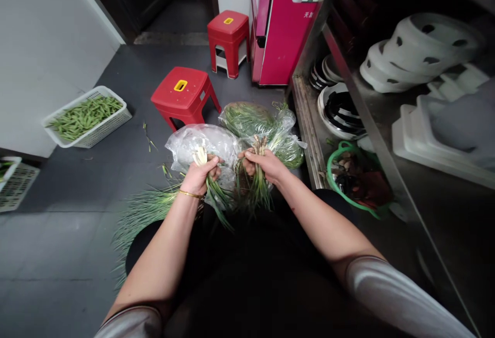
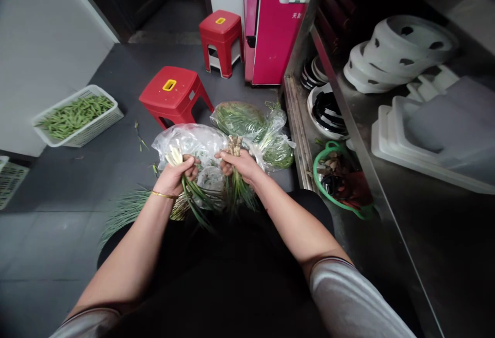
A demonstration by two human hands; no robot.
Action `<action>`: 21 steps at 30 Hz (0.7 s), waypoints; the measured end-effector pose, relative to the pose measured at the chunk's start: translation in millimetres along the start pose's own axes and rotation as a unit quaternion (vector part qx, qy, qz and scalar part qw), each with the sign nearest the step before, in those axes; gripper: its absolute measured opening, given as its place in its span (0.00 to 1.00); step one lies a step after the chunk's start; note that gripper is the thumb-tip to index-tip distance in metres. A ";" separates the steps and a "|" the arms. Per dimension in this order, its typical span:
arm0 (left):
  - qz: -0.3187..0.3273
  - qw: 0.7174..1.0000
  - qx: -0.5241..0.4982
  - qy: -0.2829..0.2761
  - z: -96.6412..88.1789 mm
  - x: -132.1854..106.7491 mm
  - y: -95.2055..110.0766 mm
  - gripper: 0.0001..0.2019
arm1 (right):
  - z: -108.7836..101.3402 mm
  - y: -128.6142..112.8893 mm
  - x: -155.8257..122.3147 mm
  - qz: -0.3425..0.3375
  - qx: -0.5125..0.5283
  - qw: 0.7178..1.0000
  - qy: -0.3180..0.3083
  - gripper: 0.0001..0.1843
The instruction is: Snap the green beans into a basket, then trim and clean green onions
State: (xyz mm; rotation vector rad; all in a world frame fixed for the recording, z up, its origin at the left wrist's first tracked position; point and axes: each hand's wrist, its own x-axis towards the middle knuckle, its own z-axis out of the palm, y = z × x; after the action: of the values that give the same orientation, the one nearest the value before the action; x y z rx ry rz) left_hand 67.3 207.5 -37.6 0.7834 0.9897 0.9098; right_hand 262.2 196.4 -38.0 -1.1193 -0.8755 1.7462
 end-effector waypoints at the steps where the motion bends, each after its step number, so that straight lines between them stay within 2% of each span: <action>1: -0.001 1.000 0.022 0.013 3.2 1.2 -3.3 0.17 | -0.5 0.4 1.4 0.010 0.048 0.999 0.002 0.16; 4: 0.000 0.994 0.103 0.039 15.4 3.2 -15.9 0.23 | 3.4 7.3 5.9 0.003 0.136 0.990 0.025 0.15; 8: 0.025 0.975 0.214 0.059 30.8 3.3 -29.9 0.15 | 16.2 22.3 8.7 -0.037 0.167 0.984 0.053 0.16; 11: 0.021 0.967 0.251 0.034 37.3 3.1 -33.2 0.11 | 23.9 29.8 8.9 -0.039 0.167 0.984 0.038 0.18; 16: -0.016 0.980 0.198 0.015 31.0 2.2 -24.5 0.15 | 14.1 19.4 5.5 0.012 0.112 0.993 -0.021 0.17; 19: -0.038 0.992 0.121 0.027 18.4 2.7 -14.4 0.18 | -1.1 7.3 0.4 0.045 0.048 0.997 -0.041 0.18; 21: -0.040 0.995 0.076 0.045 11.6 3.3 -9.5 0.20 | -7.4 5.4 -2.5 0.040 -0.013 0.999 -0.035 0.19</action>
State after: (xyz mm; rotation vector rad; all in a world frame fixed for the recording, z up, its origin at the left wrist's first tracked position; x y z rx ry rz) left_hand 81.4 205.0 -42.9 0.8306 1.1727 0.8129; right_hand 268.2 192.8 -44.5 -1.1297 -0.9080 1.8543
